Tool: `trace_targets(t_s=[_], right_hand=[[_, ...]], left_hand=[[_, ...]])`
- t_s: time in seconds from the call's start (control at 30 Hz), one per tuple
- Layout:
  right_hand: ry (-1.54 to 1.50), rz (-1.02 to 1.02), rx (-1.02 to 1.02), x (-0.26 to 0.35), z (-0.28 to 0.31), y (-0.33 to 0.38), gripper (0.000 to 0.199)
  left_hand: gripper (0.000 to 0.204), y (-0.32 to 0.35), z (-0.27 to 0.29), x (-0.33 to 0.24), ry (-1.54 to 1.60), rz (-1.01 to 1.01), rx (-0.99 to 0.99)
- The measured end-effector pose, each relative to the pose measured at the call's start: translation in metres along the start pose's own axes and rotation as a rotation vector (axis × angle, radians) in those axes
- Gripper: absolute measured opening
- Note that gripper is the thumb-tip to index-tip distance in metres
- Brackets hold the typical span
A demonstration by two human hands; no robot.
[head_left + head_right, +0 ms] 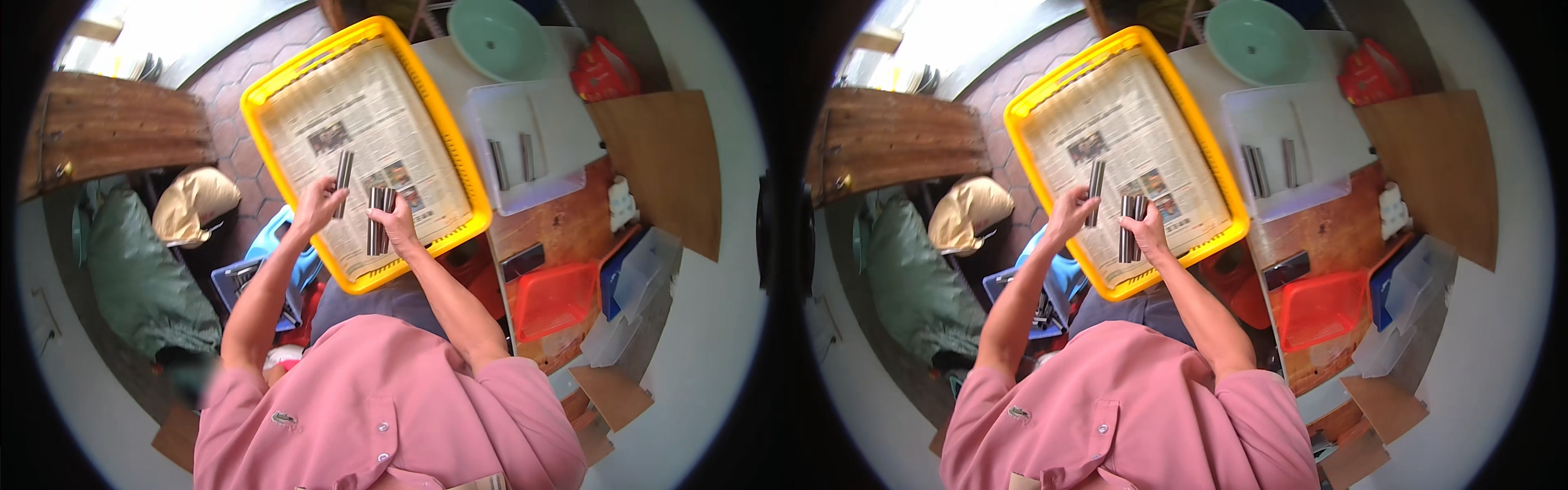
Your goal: The person transfers cylindrical metal rods from a yellow basket lined with newspaper into a clear plastic container. They handle the rods in small groups, placing them into the container and arranging them neatly.
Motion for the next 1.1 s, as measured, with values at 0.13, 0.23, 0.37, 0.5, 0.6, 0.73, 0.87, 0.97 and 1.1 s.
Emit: trace_targets(t_s=[0.13,0.23,0.37,0.5,0.6,0.73,0.87,0.97,1.1], right_hand=[[-0.204,0.087,0.097,0.088,0.040,0.019,0.040],[-0.090,0.142,0.019,0.122,0.097,0.022,0.045],[-0.050,0.057,-0.072,0.177,0.182,0.030,0.046],[0.204,0.120,-0.198,0.193,0.268,0.004,0.044],[0.150,-0.055,-0.120,0.166,0.306,-0.028,0.043],[0.434,-0.014,-0.180,0.088,0.359,-0.079,0.059],[0.613,-0.071,-0.336,0.074,0.382,-0.087,0.048],[0.777,-0.165,-0.327,0.069,0.393,-0.085,0.046],[0.941,-0.163,-0.251,0.078,0.382,-0.087,0.046]], left_hand=[[0.037,-0.001,-0.074,-0.044,0.386,-0.052,0.136],[0.043,-0.021,-0.117,-0.107,0.348,-0.056,0.121],[0.029,-0.064,-0.174,-0.197,0.180,-0.298,0.182],[0.034,-0.119,-0.238,-0.229,0.425,-0.241,0.218],[0.038,-0.151,-0.277,-0.218,0.444,-0.093,0.204],[0.028,-0.184,-0.316,-0.203,0.624,0.200,0.228],[0.024,-0.202,-0.339,-0.196,0.649,0.267,0.267],[0.027,-0.203,-0.346,-0.197,0.585,0.302,0.409],[0.033,-0.168,-0.335,-0.201,0.437,-0.271,0.120]])
Point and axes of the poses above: each hand's wrist, its own y-axis away from the middle knuckle, its own z-axis out of the back of the hand, x = y × z, the point moved 5 cm from there along -y, towards the middle knuckle, and after that the axes turned 12 degrees about x, right-handed, at the moved point
